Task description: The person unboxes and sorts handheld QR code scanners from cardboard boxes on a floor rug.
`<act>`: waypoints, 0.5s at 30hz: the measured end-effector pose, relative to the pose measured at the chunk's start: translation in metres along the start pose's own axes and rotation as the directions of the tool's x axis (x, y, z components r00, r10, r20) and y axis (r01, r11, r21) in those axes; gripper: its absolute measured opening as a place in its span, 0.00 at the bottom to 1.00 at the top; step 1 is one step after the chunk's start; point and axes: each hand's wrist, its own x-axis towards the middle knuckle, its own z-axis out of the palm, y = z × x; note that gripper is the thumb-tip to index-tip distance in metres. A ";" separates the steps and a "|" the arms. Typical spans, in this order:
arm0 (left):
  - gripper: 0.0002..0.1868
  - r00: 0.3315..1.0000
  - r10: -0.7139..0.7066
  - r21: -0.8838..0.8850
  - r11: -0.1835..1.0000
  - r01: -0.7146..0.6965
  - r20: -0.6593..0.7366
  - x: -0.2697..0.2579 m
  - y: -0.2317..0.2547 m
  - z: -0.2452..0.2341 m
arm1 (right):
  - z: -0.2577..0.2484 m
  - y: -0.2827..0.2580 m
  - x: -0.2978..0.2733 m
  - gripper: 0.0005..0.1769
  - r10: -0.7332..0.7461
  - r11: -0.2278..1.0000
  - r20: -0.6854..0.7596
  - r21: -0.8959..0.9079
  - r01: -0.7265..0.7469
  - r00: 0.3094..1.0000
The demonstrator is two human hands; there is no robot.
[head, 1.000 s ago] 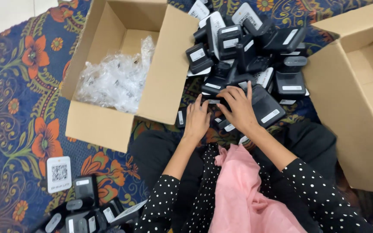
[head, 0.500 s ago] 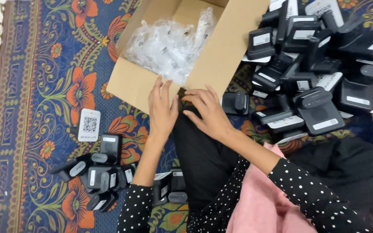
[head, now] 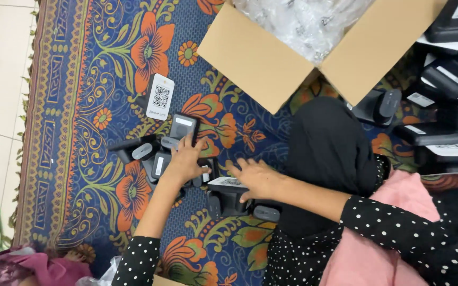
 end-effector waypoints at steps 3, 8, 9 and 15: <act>0.67 0.940 -0.182 0.255 0.961 0.107 0.290 -0.021 -0.002 -0.014 | 0.037 -0.019 0.021 0.66 0.052 0.998 0.048 0.038 -0.054 0.997; 0.71 0.908 -0.054 0.496 0.850 -0.177 0.417 -0.030 -0.025 0.015 | 0.086 -0.022 0.058 0.56 0.104 0.994 -0.008 0.027 -0.104 0.995; 0.68 0.933 0.049 0.565 0.784 -0.258 0.357 -0.030 -0.034 0.025 | 0.089 -0.024 0.061 0.48 0.128 0.992 -0.024 -0.020 -0.128 0.991; 0.63 0.896 0.285 0.458 0.782 -0.422 0.340 -0.021 -0.035 0.027 | 0.111 0.002 0.067 0.32 -0.028 0.999 -0.249 -0.047 0.017 0.968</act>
